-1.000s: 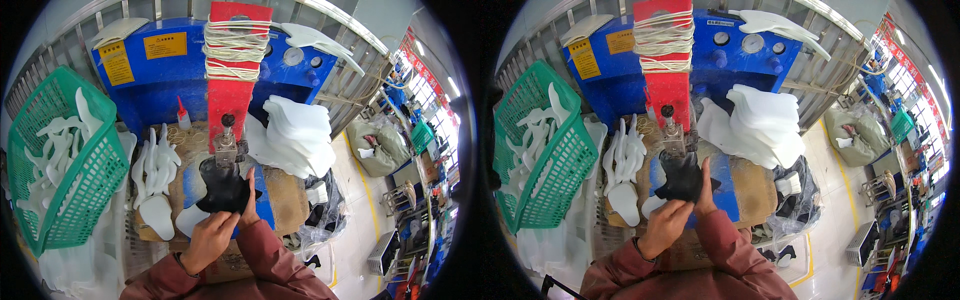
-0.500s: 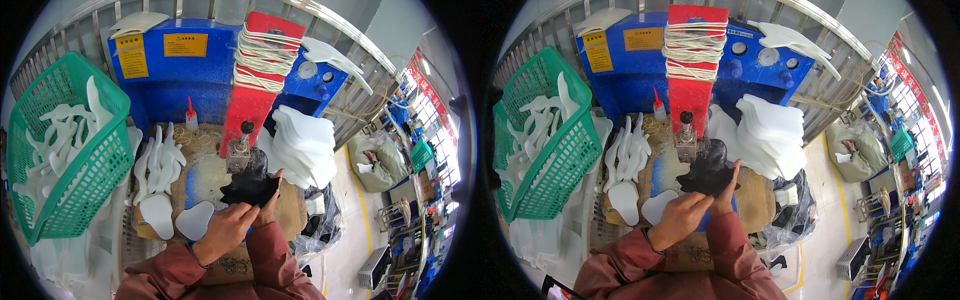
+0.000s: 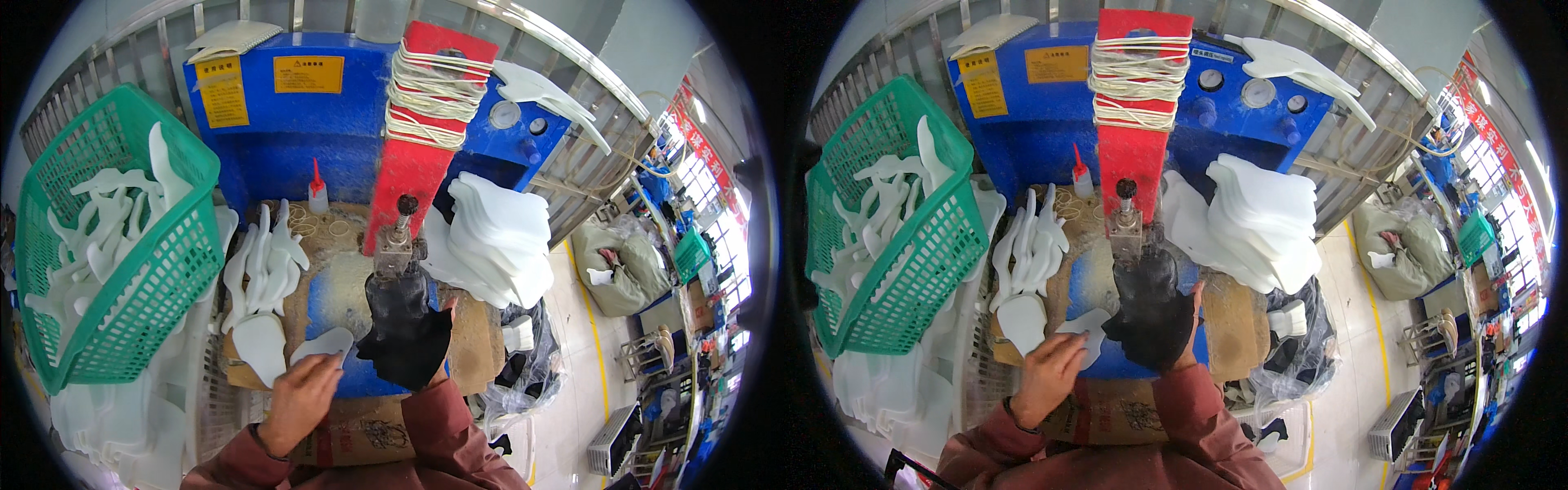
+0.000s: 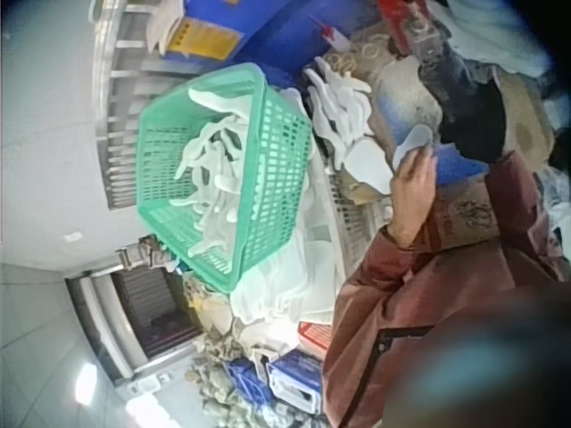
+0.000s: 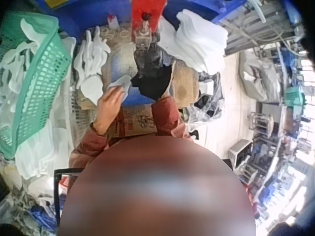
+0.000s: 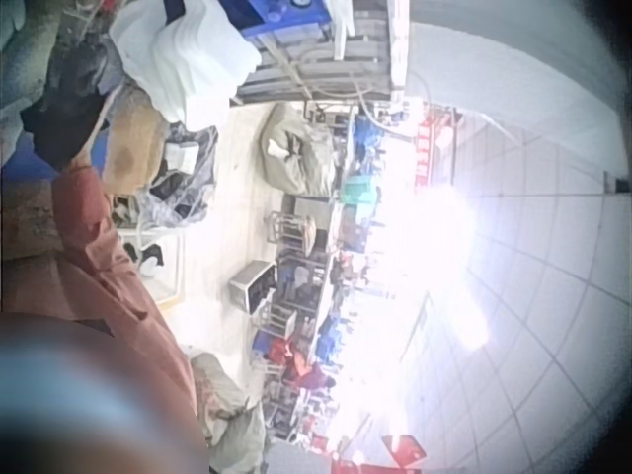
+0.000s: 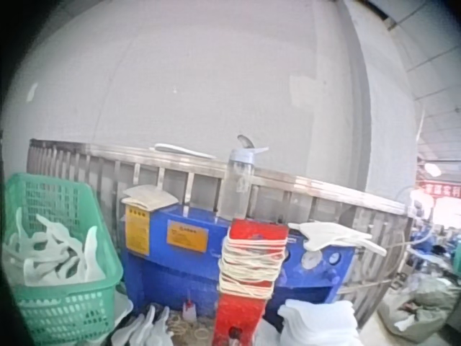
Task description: The person repeatedly picks a black fabric piece and a white insole, aligns them, and presses them together under a vertical press on a workbench. The person handles the components one at a time, repositioning and pressing each pair before moving to the next.
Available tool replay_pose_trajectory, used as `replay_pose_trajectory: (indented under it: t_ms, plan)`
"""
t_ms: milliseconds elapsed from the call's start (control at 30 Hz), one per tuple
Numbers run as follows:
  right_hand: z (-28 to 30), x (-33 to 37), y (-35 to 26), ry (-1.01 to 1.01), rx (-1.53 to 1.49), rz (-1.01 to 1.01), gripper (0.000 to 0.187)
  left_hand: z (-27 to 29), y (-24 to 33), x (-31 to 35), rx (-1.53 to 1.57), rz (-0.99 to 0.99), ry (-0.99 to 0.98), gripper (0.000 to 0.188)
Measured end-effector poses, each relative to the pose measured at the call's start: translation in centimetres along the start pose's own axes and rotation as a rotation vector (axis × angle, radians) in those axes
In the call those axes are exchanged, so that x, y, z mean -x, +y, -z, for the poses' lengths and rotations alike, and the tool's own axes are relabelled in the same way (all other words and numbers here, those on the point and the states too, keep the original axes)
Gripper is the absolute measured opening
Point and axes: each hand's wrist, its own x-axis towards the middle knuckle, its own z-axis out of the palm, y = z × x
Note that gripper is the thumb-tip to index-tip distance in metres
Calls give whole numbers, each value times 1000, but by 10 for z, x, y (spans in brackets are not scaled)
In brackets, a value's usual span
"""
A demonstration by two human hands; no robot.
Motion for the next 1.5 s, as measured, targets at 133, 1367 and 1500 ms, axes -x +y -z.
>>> replay_pose_trajectory:
  t_ms: [133, 1367, 1500]
  plan:
    - [9, 16, -6, -30, -43, -11, 92, 9, -20, 15, 1, 104, -5, 22]
    - [1, 81, -18, -29, 178, -36, 85, 2, -56, -20, -183, 75, -227, 26]
    - [10, 99, -24, 178, 179, 26, 85, -25, -62, -27, -302, 198, -375, 32]
